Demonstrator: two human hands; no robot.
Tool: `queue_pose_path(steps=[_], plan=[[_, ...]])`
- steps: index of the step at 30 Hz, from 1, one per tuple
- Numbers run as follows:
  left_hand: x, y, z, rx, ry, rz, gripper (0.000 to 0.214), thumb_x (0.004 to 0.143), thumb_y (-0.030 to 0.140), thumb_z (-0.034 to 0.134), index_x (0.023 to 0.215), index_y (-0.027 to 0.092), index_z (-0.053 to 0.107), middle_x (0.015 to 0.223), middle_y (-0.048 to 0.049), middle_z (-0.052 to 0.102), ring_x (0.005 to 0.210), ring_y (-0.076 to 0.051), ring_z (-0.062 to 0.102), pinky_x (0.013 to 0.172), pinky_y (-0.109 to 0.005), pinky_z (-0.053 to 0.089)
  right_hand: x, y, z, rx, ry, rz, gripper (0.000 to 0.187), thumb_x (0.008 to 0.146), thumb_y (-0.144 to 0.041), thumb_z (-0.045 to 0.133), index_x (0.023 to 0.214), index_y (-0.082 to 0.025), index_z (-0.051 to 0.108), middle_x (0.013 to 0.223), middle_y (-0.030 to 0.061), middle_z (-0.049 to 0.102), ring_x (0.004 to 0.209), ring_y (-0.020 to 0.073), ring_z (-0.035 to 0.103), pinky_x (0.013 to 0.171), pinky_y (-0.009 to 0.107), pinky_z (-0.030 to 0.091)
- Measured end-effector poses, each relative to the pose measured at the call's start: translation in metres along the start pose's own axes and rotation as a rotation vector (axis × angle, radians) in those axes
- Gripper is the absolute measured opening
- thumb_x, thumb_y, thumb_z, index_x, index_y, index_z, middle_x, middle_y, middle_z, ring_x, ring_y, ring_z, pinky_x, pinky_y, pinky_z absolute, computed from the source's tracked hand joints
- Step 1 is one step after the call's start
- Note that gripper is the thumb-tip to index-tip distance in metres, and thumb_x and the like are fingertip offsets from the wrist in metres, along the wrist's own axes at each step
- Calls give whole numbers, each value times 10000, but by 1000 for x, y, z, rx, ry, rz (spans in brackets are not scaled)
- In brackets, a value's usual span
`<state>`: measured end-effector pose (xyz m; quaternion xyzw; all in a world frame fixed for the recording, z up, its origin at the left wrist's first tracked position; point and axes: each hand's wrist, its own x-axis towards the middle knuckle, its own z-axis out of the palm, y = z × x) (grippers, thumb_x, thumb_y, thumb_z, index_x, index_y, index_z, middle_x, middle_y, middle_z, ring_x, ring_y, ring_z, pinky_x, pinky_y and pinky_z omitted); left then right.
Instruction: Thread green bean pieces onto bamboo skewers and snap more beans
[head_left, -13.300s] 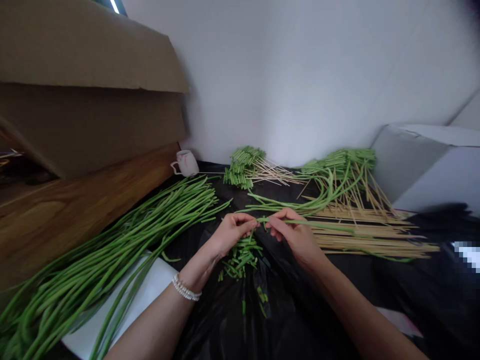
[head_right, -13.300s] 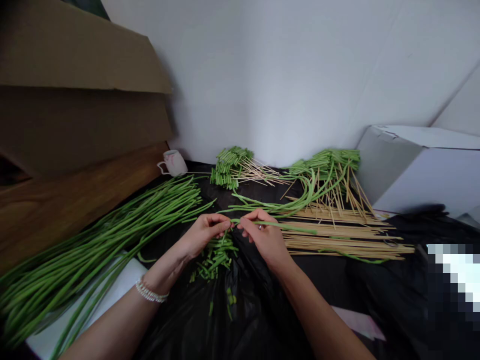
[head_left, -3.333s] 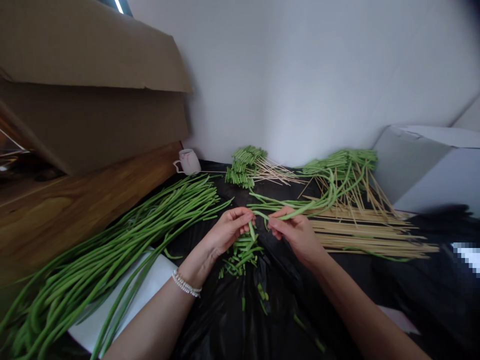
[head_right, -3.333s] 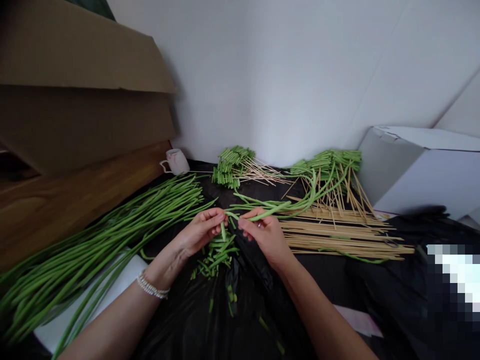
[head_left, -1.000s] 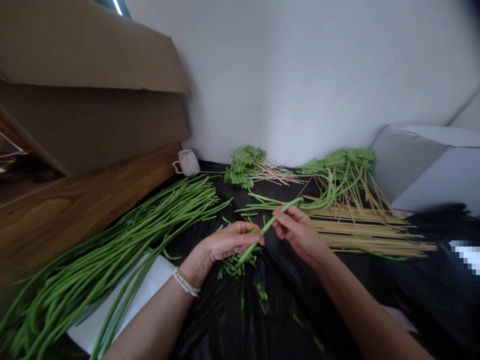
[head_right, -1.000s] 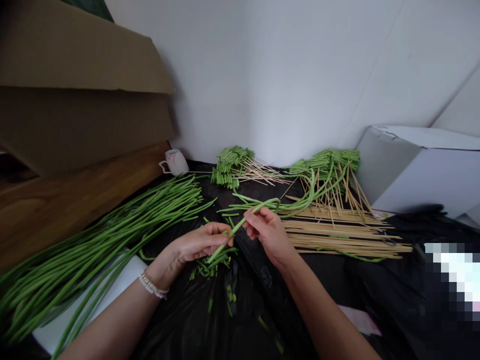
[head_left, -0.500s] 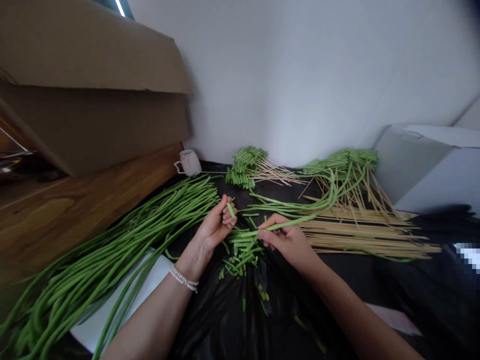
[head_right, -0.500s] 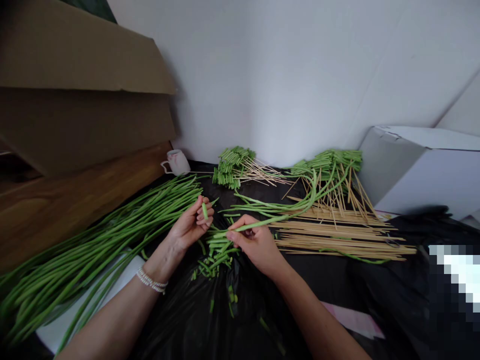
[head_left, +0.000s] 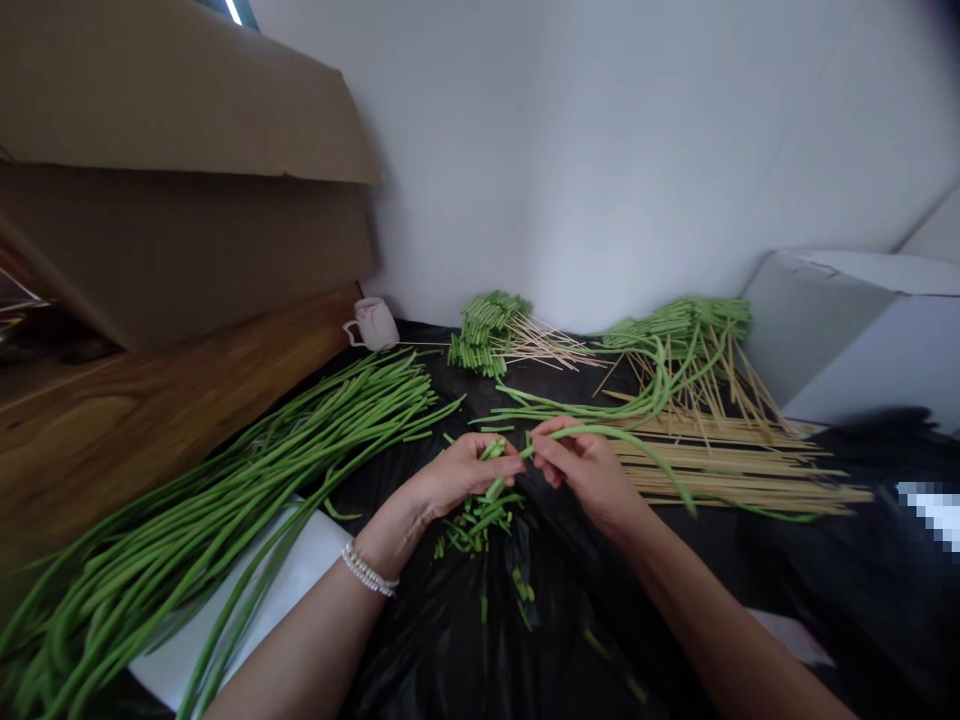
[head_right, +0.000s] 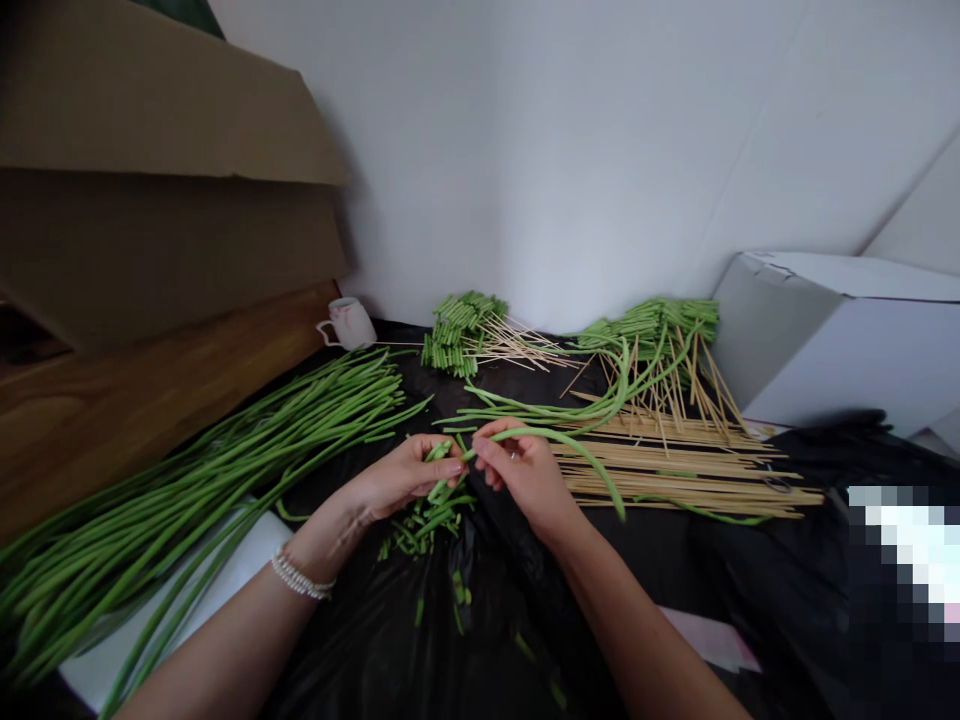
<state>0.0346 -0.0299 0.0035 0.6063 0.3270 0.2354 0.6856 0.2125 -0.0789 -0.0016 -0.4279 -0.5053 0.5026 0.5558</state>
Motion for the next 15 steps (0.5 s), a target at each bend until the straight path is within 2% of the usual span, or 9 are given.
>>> queue_pose_path(steps=[2, 6, 10, 12, 15], plan=[[2, -1, -2, 62, 23, 1, 373, 732, 479, 705, 773, 118, 621, 603, 21, 539, 425, -32, 257, 409, -212, 127, 2, -1, -3, -4, 50, -25, 260, 776, -435, 664, 873, -202, 602, 631, -35, 599, 492, 76, 483, 462, 210, 379], [3, -3, 0, 179, 76, 103, 394, 750, 509, 676, 716, 120, 624, 623, 8, 542, 494, -57, 362, 457, -196, 244, 4, 0, -4, -90, 92, -59, 284, 755, -457, 677, 822, -198, 584, 611, -23, 611, 478, 91, 497, 452, 227, 396], [6, -6, 4, -23, 153, 152, 370, 781, 496, 653, 758, 129, 612, 607, 20, 525, 451, -46, 321, 432, -194, 221, 2, 1, 0, -112, 94, -74, 246, 777, -430, 662, 803, -206, 564, 642, -16, 638, 492, 90, 506, 470, 228, 406], [9, -6, 0, -182, 243, 177, 351, 762, 468, 684, 744, 128, 596, 597, 32, 512, 424, -30, 273, 409, -189, 185, 0, 0, 5, -122, 79, -63, 236, 782, -424, 656, 773, -207, 562, 643, -11, 643, 495, 93, 508, 478, 234, 408], [12, -4, -13, -325, 508, 233, 332, 692, 406, 758, 717, 132, 572, 585, 50, 504, 402, -14, 252, 378, -166, 147, -3, 0, 11, -129, 60, -61, 243, 769, -430, 667, 732, -213, 563, 616, -13, 634, 479, 98, 507, 471, 243, 402]])
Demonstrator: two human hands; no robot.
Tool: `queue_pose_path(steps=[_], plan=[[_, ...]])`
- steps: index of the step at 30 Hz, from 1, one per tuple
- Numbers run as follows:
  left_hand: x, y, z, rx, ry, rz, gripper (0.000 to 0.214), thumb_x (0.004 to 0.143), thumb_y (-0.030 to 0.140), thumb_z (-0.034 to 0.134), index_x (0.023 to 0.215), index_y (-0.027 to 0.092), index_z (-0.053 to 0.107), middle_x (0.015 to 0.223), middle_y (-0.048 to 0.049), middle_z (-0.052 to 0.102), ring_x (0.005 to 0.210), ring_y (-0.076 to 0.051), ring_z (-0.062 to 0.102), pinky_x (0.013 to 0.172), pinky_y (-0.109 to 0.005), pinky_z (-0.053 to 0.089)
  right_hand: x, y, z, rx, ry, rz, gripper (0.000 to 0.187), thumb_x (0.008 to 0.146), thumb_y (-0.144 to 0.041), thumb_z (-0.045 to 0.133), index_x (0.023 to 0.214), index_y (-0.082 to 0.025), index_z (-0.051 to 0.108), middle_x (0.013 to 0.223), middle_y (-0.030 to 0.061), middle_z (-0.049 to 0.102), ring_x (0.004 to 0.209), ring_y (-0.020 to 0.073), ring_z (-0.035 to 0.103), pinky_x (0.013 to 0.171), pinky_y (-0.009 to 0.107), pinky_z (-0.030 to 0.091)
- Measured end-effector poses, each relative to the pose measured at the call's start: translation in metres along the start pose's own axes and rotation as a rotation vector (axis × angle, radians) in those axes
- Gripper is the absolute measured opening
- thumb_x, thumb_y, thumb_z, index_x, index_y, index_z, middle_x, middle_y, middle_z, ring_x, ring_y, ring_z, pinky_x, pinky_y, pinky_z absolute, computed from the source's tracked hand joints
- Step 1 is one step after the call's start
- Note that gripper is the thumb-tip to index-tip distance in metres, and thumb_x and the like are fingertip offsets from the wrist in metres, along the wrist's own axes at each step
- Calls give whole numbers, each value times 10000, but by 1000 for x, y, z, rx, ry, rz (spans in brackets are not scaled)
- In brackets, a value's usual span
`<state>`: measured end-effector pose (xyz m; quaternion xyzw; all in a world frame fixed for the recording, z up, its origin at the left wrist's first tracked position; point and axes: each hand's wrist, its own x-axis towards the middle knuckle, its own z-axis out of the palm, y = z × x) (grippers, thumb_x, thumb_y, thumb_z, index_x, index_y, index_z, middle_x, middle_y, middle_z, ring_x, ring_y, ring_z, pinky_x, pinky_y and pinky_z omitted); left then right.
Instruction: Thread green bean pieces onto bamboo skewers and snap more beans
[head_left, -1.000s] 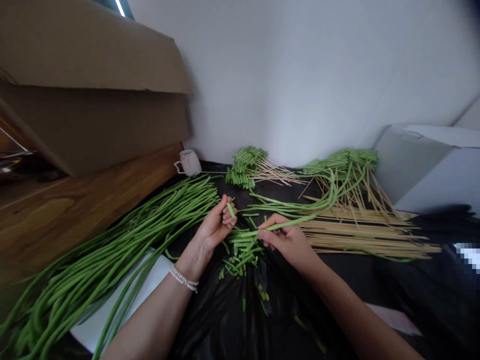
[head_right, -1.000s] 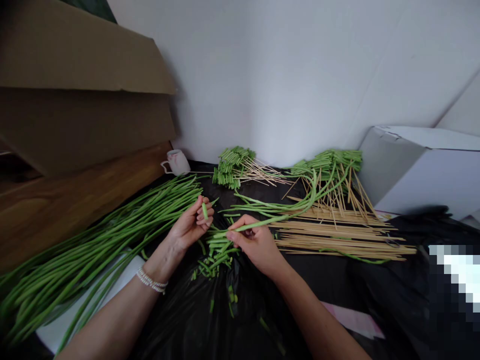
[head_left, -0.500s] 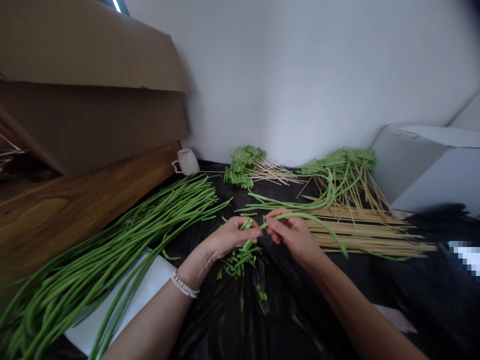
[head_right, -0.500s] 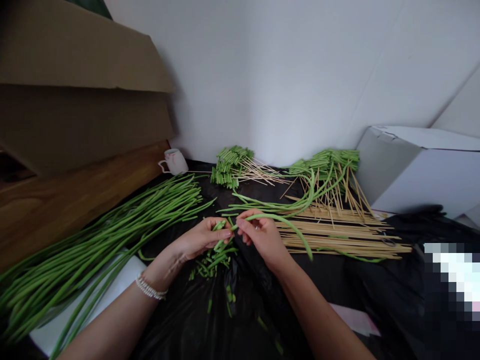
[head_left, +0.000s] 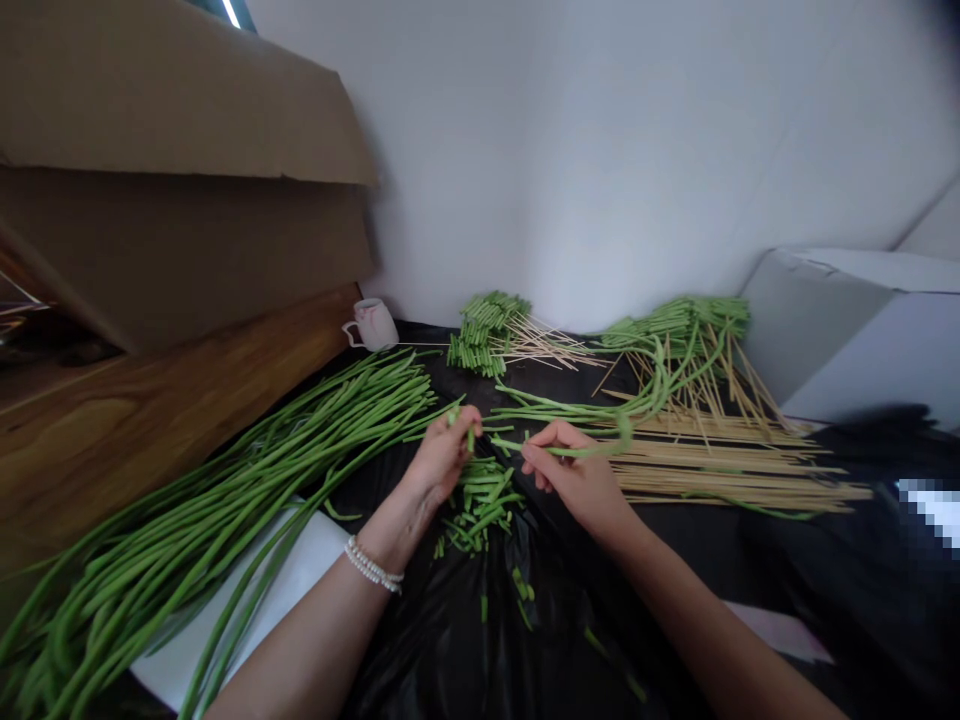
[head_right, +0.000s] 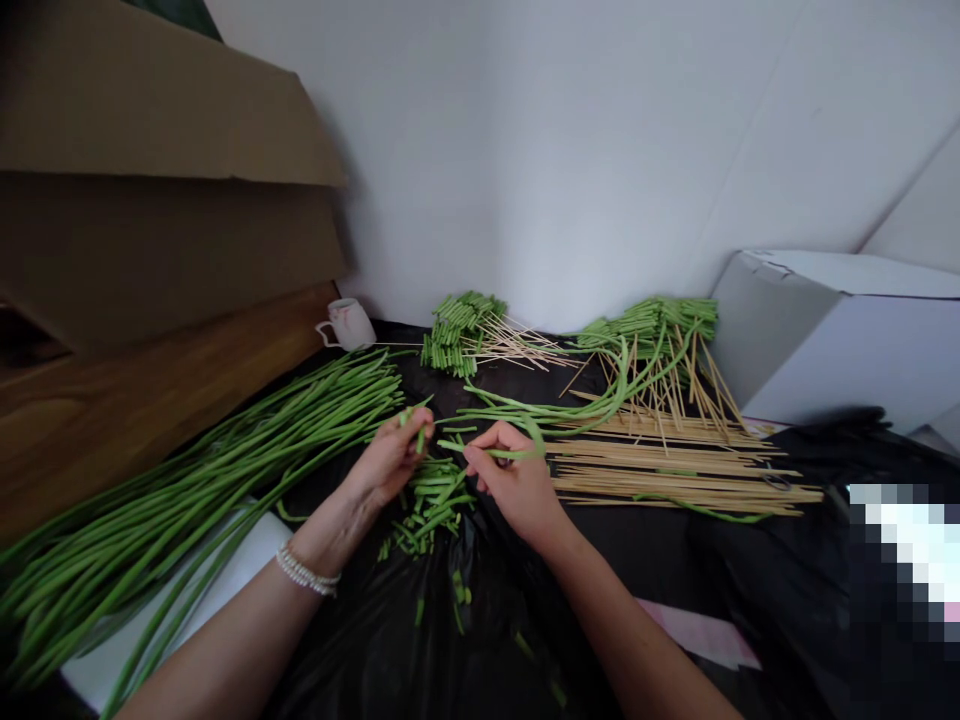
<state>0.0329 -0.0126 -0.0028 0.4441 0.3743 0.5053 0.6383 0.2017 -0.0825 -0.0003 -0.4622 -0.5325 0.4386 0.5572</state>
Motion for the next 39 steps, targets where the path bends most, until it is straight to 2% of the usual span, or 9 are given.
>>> queue_pose_path(steps=[2, 3, 6, 11, 18, 24, 29, 36, 39], plan=[[3, 4, -4, -15, 129, 36, 315, 701, 388, 753, 721, 139, 561, 587, 48, 512, 420, -18, 326, 385, -139, 195, -1, 0, 2, 13, -19, 2, 236, 765, -429, 670, 745, -213, 578, 623, -12, 639, 477, 99, 511, 470, 245, 404], [3, 5, -4, -5, 121, 22, 310, 720, 397, 734, 727, 142, 557, 589, 43, 523, 443, -28, 379, 405, -132, 247, -2, 0, 2, 21, -33, 8, 229, 766, -426, 670, 763, -211, 589, 632, -11, 643, 481, 100, 515, 472, 246, 407], [-5, 4, 3, 79, -113, -104, 333, 779, 452, 664, 728, 146, 542, 585, 18, 547, 473, -58, 464, 435, -151, 321, -1, 1, 0, 0, -72, 25, 210, 756, -403, 679, 786, -204, 619, 636, -16, 635, 498, 97, 515, 487, 244, 414], [-20, -1, 13, 102, -501, -268, 324, 789, 442, 671, 821, 154, 525, 605, 17, 552, 419, -36, 387, 399, -157, 204, 0, 1, -6, -48, -103, 52, 197, 733, -387, 696, 753, -200, 635, 578, -45, 570, 514, 96, 494, 504, 240, 405], [-22, 9, 7, 189, -609, -304, 377, 804, 477, 642, 951, 132, 607, 580, 34, 480, 431, -41, 312, 402, -184, 155, 9, -1, -20, 128, 65, 30, 278, 725, -449, 707, 774, -189, 620, 609, -27, 588, 490, 83, 477, 459, 221, 381], [-21, 2, 11, 394, -543, -205, 386, 788, 511, 638, 791, 124, 646, 543, 13, 544, 400, -42, 291, 400, -199, 164, 9, -4, -15, -6, 14, 1, 286, 700, -459, 717, 704, -185, 635, 585, -21, 576, 469, 90, 481, 454, 235, 404], [-21, 1, 12, 431, -511, -62, 386, 789, 509, 638, 756, 125, 639, 605, -22, 612, 444, -59, 354, 438, -200, 221, 8, -2, -15, 24, 104, -13, 282, 707, -455, 720, 750, -188, 636, 594, -15, 602, 477, 96, 493, 461, 239, 412], [-20, 1, 17, 18, -303, -27, 319, 801, 425, 663, 716, 130, 573, 562, 16, 551, 427, -35, 255, 418, -180, 178, 4, 4, -6, 104, 87, -29, 233, 756, -417, 685, 748, -196, 612, 622, -11, 627, 487, 91, 504, 456, 229, 403], [-8, 5, 7, -85, -66, 13, 302, 733, 387, 732, 728, 140, 560, 555, 45, 515, 422, -26, 305, 400, -152, 196, 4, 6, -4, 83, 129, -30, 231, 738, -413, 697, 740, -197, 615, 606, -16, 621, 480, 92, 500, 448, 228, 396]])
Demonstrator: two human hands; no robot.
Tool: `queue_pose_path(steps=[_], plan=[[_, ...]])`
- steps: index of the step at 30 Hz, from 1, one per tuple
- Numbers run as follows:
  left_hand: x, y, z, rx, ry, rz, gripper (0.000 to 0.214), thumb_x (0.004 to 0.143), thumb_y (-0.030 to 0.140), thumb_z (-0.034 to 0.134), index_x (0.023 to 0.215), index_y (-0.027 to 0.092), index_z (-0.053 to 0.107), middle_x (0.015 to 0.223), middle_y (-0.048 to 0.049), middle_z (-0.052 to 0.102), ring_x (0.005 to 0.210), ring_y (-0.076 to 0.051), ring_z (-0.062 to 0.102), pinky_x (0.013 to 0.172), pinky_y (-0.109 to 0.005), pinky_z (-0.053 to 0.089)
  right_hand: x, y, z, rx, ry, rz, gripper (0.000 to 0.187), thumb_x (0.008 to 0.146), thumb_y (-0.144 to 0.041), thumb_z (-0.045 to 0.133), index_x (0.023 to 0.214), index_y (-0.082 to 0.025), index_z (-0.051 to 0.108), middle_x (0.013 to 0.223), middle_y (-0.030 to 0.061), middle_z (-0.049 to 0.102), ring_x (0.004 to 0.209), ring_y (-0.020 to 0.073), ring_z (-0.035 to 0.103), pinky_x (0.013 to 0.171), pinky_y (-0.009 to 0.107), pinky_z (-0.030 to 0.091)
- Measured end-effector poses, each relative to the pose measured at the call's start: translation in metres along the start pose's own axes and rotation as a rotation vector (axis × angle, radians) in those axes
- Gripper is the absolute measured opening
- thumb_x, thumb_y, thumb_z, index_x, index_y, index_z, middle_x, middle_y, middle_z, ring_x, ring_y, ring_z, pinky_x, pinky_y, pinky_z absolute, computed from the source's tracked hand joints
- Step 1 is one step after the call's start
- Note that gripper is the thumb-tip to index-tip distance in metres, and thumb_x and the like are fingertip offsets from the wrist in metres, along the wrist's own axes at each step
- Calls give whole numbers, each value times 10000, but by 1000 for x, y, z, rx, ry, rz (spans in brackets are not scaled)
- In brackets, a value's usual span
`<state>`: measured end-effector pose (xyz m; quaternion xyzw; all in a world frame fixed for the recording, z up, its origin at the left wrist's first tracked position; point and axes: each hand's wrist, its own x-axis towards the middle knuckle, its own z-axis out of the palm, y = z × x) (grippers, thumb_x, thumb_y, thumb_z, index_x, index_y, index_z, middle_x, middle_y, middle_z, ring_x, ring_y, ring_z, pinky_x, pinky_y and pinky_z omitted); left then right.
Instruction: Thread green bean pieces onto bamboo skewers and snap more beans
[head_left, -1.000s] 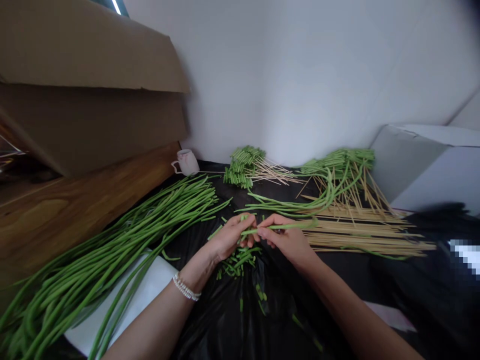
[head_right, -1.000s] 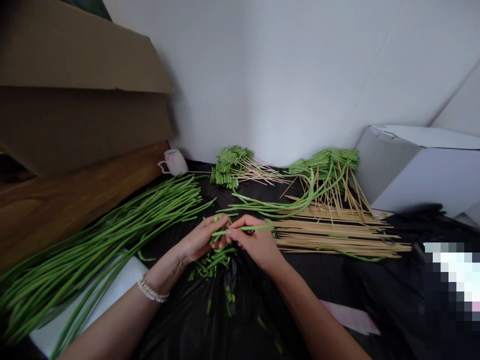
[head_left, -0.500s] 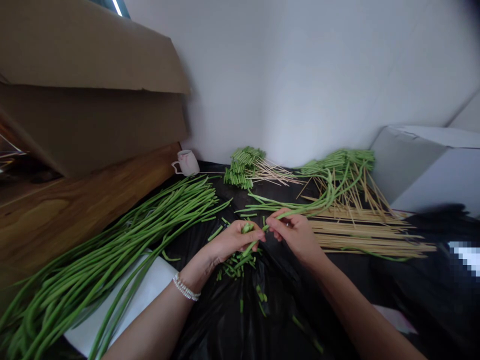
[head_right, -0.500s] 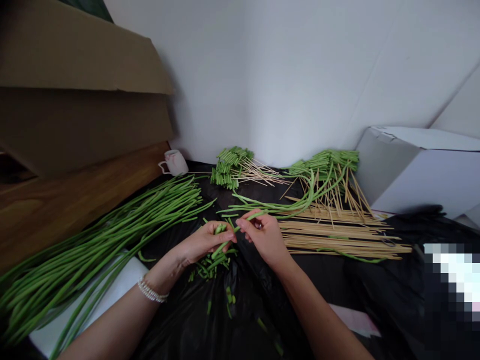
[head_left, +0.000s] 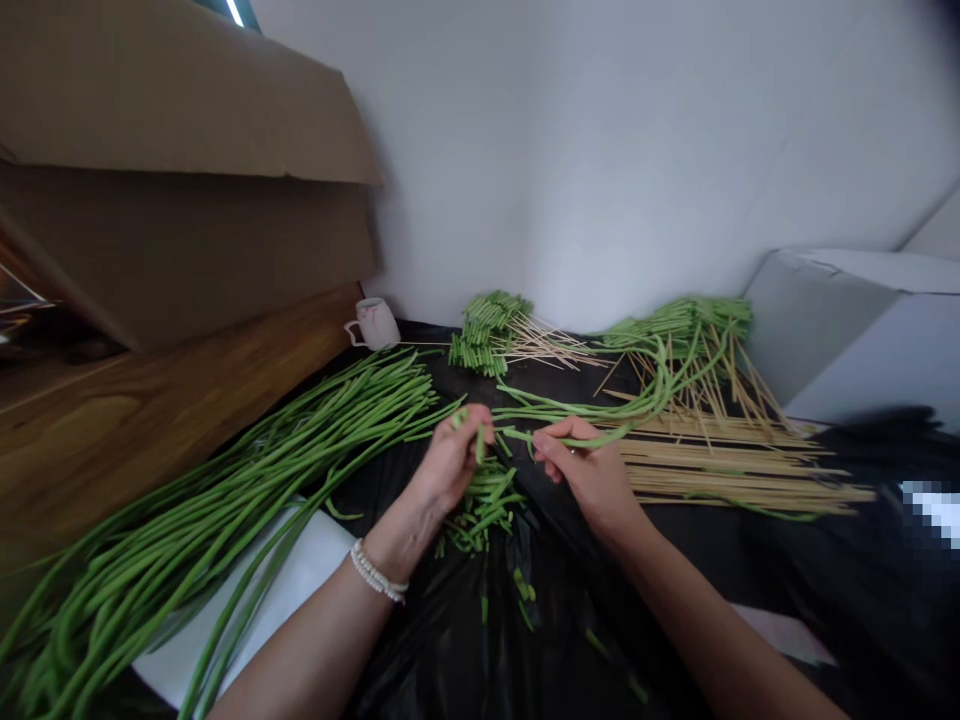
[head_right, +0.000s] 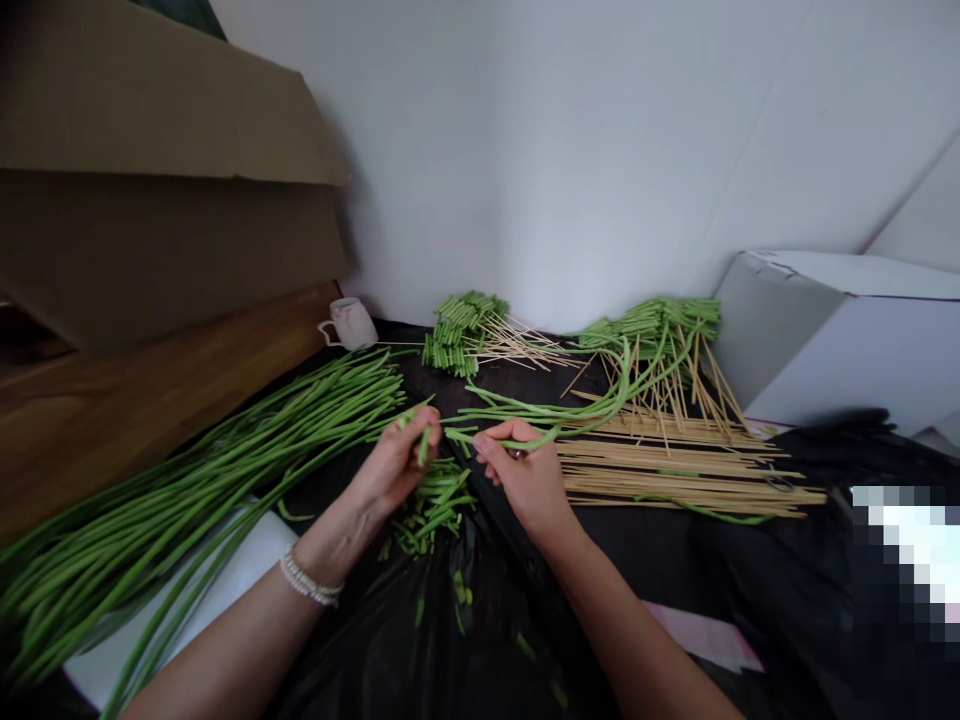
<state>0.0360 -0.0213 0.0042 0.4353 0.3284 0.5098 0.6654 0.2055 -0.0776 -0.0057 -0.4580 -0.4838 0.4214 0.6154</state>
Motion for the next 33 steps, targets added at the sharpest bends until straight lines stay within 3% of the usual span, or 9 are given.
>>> queue_pose_path(steps=[2, 4, 6, 10, 12, 14, 20, 26, 33], plan=[[8, 6, -8, -52, 217, 82, 298, 694, 347, 756, 712, 150, 534, 544, 63, 487, 424, -24, 337, 385, -136, 182, 0, 1, -1, -18, 17, 2, 229, 731, -411, 700, 738, -198, 617, 602, -16, 617, 479, 94, 499, 443, 226, 389], [11, 9, -12, -33, 268, 106, 289, 715, 359, 724, 698, 156, 520, 537, 65, 478, 429, -29, 358, 383, -133, 192, 0, 0, -2, -26, -19, 14, 222, 733, -408, 695, 738, -198, 625, 602, -17, 614, 482, 95, 497, 447, 228, 389], [7, 8, -7, 59, 172, 48, 315, 749, 406, 683, 674, 161, 501, 515, 58, 476, 428, -38, 378, 394, -143, 222, -1, -2, -1, -51, -92, 29, 208, 733, -396, 695, 738, -196, 639, 594, -21, 605, 485, 95, 492, 462, 233, 390], [-9, -2, 9, 210, -204, -154, 406, 786, 514, 631, 671, 157, 475, 529, 29, 522, 394, -30, 340, 394, -163, 195, -4, -6, 2, -151, -195, 22, 178, 721, -364, 708, 745, -192, 669, 599, -29, 599, 511, 95, 484, 501, 242, 385], [-14, -5, 11, 188, -349, -254, 392, 763, 491, 676, 713, 159, 475, 552, 26, 536, 397, -22, 314, 395, -164, 154, -5, -8, 2, -152, -225, 24, 174, 712, -358, 720, 736, -196, 662, 600, -35, 600, 519, 93, 483, 513, 240, 384], [-16, -5, 9, 141, -413, -328, 371, 728, 425, 736, 753, 164, 473, 558, 35, 533, 406, -18, 297, 405, -165, 143, -5, -8, 1, -122, -254, 51, 183, 705, -359, 732, 754, -200, 656, 608, -40, 602, 521, 89, 485, 517, 234, 385], [-15, 2, 2, 225, -452, -356, 321, 747, 387, 728, 885, 136, 584, 586, 20, 564, 408, -18, 283, 415, -190, 123, 2, -6, -10, 67, -145, 46, 216, 757, -405, 695, 803, -203, 634, 633, -35, 583, 522, 86, 487, 502, 228, 393], [-15, -5, 6, 394, -436, -284, 359, 732, 451, 718, 727, 108, 611, 633, -26, 619, 416, -26, 280, 414, -209, 128, 4, -7, -8, -18, -160, 31, 221, 769, -405, 678, 777, -187, 644, 594, -39, 561, 503, 77, 474, 504, 220, 391], [-15, -1, 4, 433, -381, -132, 344, 751, 458, 702, 807, 126, 633, 692, -27, 630, 561, -87, 487, 543, -202, 349, 6, -4, -9, 24, -59, 0, 244, 732, -418, 708, 780, -184, 661, 638, -16, 619, 502, 81, 492, 478, 218, 396]])
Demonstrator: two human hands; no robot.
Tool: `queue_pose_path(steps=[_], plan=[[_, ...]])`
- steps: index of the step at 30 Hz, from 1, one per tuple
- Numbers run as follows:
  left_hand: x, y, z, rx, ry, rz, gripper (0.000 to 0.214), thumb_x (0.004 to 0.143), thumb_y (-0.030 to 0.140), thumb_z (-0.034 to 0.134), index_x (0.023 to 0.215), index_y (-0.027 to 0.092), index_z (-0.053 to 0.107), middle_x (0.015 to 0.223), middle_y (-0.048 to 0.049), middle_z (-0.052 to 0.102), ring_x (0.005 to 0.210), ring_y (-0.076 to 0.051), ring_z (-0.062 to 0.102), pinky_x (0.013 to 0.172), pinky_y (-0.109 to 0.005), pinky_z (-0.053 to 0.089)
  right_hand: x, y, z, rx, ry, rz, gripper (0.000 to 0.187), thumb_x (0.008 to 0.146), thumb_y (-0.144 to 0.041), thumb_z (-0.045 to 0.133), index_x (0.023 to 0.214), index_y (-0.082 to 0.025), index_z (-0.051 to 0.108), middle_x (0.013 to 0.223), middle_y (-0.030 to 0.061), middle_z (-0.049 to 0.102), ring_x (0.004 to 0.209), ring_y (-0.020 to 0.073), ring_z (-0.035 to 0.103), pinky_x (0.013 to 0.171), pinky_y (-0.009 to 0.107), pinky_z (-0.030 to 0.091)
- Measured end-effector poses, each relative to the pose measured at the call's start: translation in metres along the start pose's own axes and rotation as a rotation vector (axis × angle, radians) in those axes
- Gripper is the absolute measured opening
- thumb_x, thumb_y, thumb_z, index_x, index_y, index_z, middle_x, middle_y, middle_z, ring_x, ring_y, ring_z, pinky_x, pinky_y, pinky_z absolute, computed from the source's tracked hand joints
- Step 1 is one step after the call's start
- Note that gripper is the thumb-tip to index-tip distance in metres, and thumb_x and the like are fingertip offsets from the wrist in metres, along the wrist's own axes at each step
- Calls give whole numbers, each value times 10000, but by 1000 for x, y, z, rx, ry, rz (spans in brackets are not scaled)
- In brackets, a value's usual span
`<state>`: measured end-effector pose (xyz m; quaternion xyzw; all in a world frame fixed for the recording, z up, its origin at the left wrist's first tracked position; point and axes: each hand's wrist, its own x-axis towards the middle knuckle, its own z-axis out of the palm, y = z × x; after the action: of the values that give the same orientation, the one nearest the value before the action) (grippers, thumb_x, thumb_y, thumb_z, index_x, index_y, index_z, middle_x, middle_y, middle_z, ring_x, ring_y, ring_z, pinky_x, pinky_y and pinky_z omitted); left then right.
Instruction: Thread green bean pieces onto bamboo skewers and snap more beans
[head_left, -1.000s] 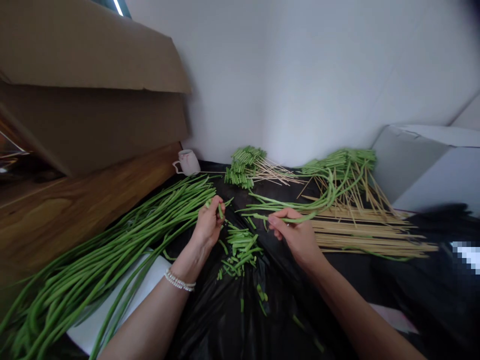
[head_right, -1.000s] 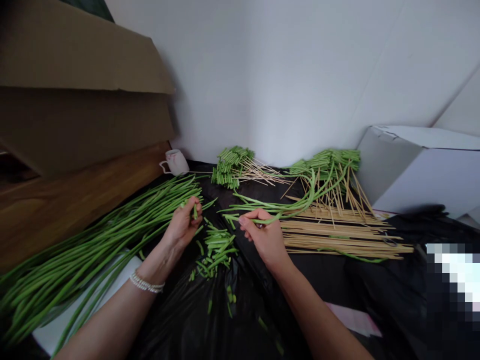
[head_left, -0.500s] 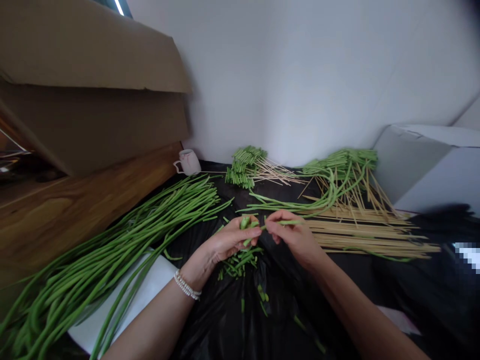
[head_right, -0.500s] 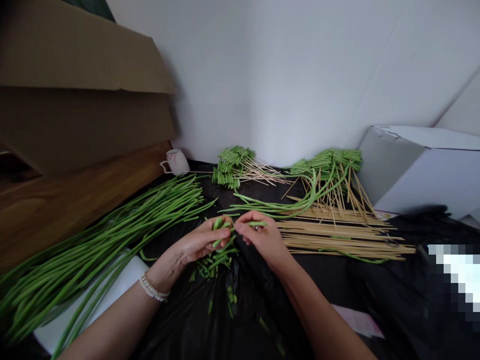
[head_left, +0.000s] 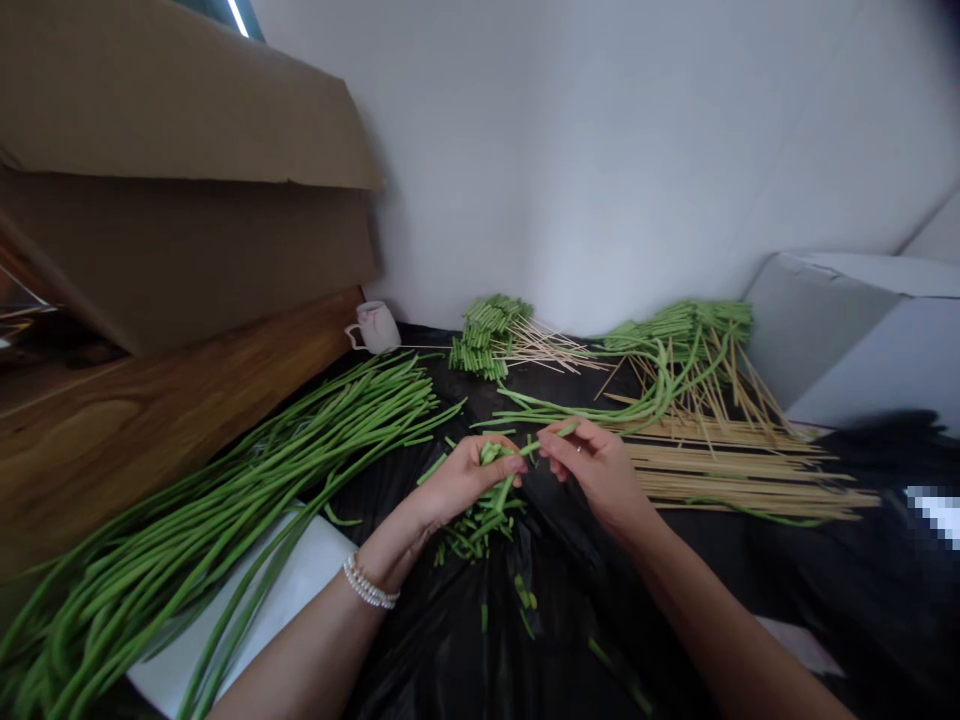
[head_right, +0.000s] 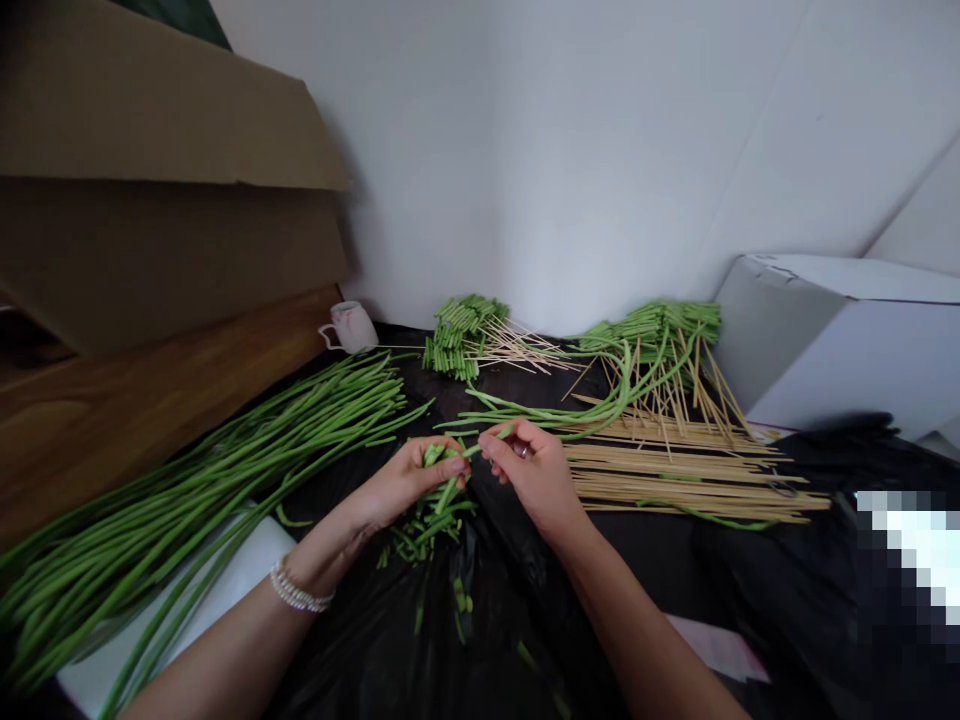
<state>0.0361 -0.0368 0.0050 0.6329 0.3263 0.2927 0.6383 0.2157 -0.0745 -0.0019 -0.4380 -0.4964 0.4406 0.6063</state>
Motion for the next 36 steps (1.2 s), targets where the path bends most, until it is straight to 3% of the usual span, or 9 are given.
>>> queue_pose_path(steps=[6, 9, 12, 15, 17, 21, 27, 32, 36], plan=[[-1, 3, 0, -163, 6, 21, 274, 784, 382, 694, 809, 120, 620, 669, -15, 610, 494, -50, 407, 458, -173, 263, 0, 7, 0, 98, 1, 44, 245, 707, -407, 742, 775, -186, 663, 634, -9, 636, 509, 84, 497, 467, 214, 384], [2, 8, -10, -500, 114, 118, 218, 789, 315, 695, 756, 136, 575, 639, 28, 537, 462, -31, 355, 423, -158, 251, 2, 13, -1, 182, 37, 69, 244, 689, -393, 761, 747, -186, 645, 625, -22, 622, 492, 71, 472, 457, 206, 364], [5, 12, -20, -767, 214, 140, 191, 779, 248, 694, 748, 152, 532, 648, 36, 506, 548, -51, 474, 466, -138, 346, 2, 13, -1, 151, 41, 69, 245, 687, -396, 759, 745, -183, 653, 585, -45, 575, 460, 59, 431, 433, 202, 327], [5, 10, -14, -598, 209, -7, 228, 814, 319, 652, 737, 152, 517, 682, -5, 568, 598, -93, 570, 459, -152, 393, -3, 7, 5, 18, -60, 77, 237, 695, -392, 747, 771, -179, 679, 559, -50, 560, 451, 62, 425, 440, 210, 331], [4, 6, -3, -374, 124, -91, 271, 830, 392, 627, 758, 153, 520, 660, -16, 584, 542, -113, 584, 406, -163, 369, -8, 2, 12, -25, -169, 81, 224, 694, -380, 742, 765, -178, 675, 582, -34, 600, 491, 83, 484, 499, 230, 394], [2, 0, 10, -211, 16, -51, 321, 816, 446, 637, 768, 172, 476, 513, 60, 475, 372, -48, 403, 347, -147, 239, -12, -3, 17, -63, -253, 69, 217, 711, -386, 711, 758, -182, 652, 644, -4, 653, 605, 131, 583, 644, 289, 476], [4, -2, -1, -25, 169, 7, 325, 808, 460, 632, 805, 185, 456, 527, 77, 487, 371, -31, 322, 365, -149, 221, -7, 0, 3, -372, -84, -135, 230, 800, -338, 625, 978, -194, 651, 727, -7, 635, 579, 106, 537, 543, 237, 437], [8, -10, -4, 188, 270, 81, 317, 806, 465, 621, 804, 187, 470, 520, 73, 489, 397, -54, 370, 388, -168, 273, -9, 6, -1, -882, -191, -472, 260, 944, -250, 409, 1029, -191, 647, 881, 63, 632, 822, 173, 597, 760, 309, 471], [11, -14, -5, 180, 328, 98, 330, 799, 484, 620, 808, 191, 470, 513, 76, 483, 401, -60, 380, 391, -170, 282, -9, 12, -1, -1090, -224, -487, 303, 974, -255, 352, 1108, -156, 604, 950, 92, 607, 881, 189, 582, 782, 309, 461]])
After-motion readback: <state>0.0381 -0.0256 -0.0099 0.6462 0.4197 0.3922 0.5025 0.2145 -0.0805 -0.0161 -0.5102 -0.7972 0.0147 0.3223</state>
